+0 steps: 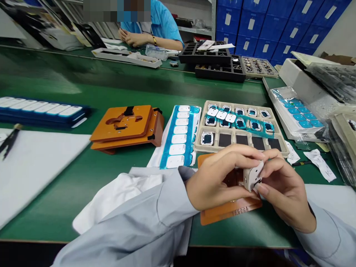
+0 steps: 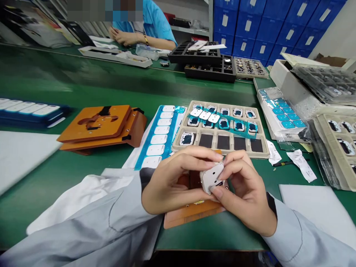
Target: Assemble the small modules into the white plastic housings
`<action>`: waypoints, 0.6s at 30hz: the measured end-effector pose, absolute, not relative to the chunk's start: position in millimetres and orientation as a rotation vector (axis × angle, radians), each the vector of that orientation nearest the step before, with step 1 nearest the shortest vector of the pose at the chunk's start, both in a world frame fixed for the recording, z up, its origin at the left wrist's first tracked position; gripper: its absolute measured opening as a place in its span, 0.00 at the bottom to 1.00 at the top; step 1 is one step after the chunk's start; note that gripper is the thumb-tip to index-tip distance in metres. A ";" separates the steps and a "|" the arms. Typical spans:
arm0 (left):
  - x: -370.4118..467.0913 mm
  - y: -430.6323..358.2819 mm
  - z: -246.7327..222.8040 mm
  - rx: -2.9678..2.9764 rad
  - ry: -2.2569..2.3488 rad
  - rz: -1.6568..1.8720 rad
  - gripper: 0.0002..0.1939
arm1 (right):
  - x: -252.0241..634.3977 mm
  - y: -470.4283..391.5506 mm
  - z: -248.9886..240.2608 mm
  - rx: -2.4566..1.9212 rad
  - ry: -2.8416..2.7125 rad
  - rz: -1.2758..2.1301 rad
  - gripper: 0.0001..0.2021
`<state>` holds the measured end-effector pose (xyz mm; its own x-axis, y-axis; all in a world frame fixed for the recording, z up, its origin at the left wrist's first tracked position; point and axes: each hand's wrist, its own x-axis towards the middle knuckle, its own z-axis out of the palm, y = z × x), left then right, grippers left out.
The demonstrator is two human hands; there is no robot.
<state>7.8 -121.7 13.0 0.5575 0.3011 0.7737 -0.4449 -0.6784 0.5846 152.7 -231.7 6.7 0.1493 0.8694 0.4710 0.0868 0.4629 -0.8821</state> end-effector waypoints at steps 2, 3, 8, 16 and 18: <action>7.6 -127.1 12.9 1.964 -0.098 1.175 0.20 | 149.8 -231.8 8.4 -0.913 -1.271 0.807 0.09; 7.0 -129.4 12.7 1.944 -0.089 1.160 0.21 | 148.6 -231.9 9.3 -0.883 -1.240 0.881 0.09; 3.7 -133.6 11.1 1.872 -0.095 1.090 0.26 | 146.1 -233.9 13.8 -0.783 -1.075 1.146 0.06; 3.5 -130.5 12.8 1.901 -0.136 1.046 0.27 | 143.8 -235.6 17.4 -0.865 -0.953 1.185 0.07; 4.0 -130.8 12.8 1.875 -0.137 1.043 0.28 | 144.8 -236.8 16.3 -0.871 -0.977 1.193 0.08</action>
